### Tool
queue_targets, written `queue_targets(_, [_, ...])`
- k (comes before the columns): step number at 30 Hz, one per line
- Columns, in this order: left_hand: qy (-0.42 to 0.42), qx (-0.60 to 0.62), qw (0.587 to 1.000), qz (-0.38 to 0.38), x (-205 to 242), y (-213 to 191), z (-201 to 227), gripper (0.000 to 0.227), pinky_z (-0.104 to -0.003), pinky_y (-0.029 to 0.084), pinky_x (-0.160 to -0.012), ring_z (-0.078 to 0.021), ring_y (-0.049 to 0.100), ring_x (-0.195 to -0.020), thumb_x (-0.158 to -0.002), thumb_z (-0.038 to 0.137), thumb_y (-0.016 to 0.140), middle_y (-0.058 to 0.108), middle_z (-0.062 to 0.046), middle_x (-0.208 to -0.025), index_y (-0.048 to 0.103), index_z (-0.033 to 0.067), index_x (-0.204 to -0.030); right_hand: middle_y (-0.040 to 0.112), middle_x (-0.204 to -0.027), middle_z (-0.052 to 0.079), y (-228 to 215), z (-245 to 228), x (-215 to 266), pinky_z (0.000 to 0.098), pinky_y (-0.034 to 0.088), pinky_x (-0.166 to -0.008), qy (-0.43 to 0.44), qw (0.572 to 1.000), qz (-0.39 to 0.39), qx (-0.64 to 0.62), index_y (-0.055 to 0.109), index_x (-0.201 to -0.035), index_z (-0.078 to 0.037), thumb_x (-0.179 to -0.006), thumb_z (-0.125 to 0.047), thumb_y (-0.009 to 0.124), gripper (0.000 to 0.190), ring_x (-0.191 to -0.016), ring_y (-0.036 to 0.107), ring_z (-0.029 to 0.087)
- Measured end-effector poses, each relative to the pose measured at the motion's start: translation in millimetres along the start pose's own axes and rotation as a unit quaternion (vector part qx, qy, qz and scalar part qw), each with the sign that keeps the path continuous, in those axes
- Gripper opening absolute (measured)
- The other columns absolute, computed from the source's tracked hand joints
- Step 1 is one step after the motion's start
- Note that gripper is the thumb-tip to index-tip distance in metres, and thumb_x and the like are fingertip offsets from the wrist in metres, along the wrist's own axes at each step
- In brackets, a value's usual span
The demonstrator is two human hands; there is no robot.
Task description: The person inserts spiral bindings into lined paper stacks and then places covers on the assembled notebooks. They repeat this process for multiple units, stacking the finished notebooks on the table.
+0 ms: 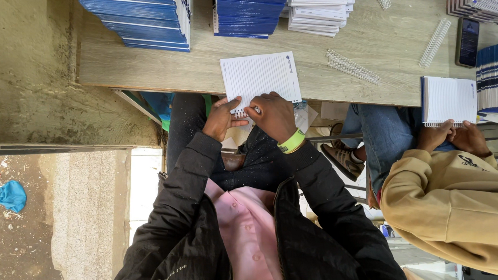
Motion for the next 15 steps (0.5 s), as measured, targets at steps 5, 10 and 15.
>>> queue_targets(5, [0.071, -0.063, 0.992, -0.078, 9.2, 3.9, 12.0, 0.042, -0.047, 0.065, -0.081, -0.0331, 0.077, -0.089, -0.087, 0.007, 0.08, 0.075, -0.017, -0.104, 0.062, -0.0027, -0.124, 0.067, -0.082, 0.007, 1.6, 3.9, -2.1, 0.0438, 0.05, -0.081, -0.048, 0.993, 0.027, 0.103, 0.073, -0.092, -0.014, -0.086, -0.038, 0.081, 0.027, -0.088, 0.063, 0.029])
queue_targets(10, [0.089, -0.058, 0.993, -0.059, 17.3, 12.3, 13.9, 0.039, -0.04, 0.068, -0.075, -0.0268, 0.078, -0.083, -0.091, 0.0, 0.074, 0.073, -0.014, -0.102, 0.059, -0.0004, -0.127, 0.064, -0.067, 0.008, 7.2, -0.2, 29.3, 0.035, 0.052, -0.072, 0.094, 0.973, -0.027, -0.21, 0.067, -0.076, -0.011, -0.102, -0.036, 0.068, 0.035, -0.07, 0.063, 0.022])
queue_targets(15, [0.095, -0.063, 0.992, -0.059, 29.2, 18.0, 20.3, 0.035, -0.048, 0.067, -0.075, -0.0349, 0.077, -0.089, -0.095, 0.001, 0.069, 0.072, -0.018, -0.103, 0.056, 0.0006, -0.129, 0.066, -0.079, 0.013, 100.7, 56.6, 75.8, 0.0251, 0.05, -0.048, 0.394, 0.716, -0.026, -0.576, 0.061, -0.094, -0.002, -0.102, -0.048, 0.067, 0.047, -0.056, 0.059, 0.014])
Point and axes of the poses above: each hand's wrist, its own x-axis away from the middle knuckle, its own y-axis out of the palm, z = x × y, the point moved 6 cm from there along -x, towards the middle knuckle
